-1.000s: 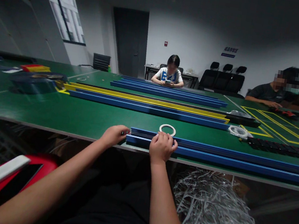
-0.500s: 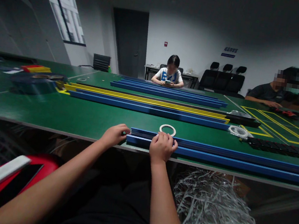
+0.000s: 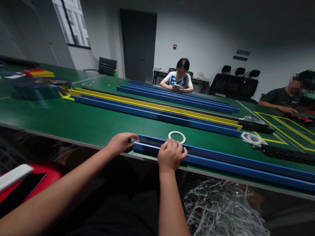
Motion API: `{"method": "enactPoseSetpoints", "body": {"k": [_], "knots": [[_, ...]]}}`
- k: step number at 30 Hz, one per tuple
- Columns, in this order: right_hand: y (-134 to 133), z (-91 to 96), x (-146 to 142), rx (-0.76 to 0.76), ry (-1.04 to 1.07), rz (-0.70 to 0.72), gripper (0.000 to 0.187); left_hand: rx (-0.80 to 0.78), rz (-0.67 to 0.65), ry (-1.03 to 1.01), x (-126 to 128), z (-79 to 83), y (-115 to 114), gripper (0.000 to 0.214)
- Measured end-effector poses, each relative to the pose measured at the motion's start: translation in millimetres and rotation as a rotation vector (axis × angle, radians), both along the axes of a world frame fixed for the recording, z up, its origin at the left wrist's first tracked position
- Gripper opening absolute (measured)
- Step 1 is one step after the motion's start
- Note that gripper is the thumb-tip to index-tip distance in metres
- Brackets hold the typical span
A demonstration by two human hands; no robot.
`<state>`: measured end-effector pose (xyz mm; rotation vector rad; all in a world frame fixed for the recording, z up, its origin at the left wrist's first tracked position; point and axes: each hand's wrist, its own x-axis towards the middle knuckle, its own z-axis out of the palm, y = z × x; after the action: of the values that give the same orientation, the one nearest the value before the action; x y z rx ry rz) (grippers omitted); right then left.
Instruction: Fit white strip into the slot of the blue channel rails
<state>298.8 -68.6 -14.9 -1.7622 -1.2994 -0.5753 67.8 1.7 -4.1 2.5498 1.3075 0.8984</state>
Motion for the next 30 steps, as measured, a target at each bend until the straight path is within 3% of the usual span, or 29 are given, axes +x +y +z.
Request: {"method": "enactPoseSetpoints", "body": {"k": [10,30], "knots": [[-0.8,0.3,0.6,-0.016,-0.018,-0.002,0.033,0.008,-0.099,0.027,-1.1,-5.1,10.0,0.025],[-0.1,0.5,0.4,-0.012,-0.003,-0.001,0.032,0.015,-0.118,0.093,1.9,-3.5,10.8,0.03]]}}
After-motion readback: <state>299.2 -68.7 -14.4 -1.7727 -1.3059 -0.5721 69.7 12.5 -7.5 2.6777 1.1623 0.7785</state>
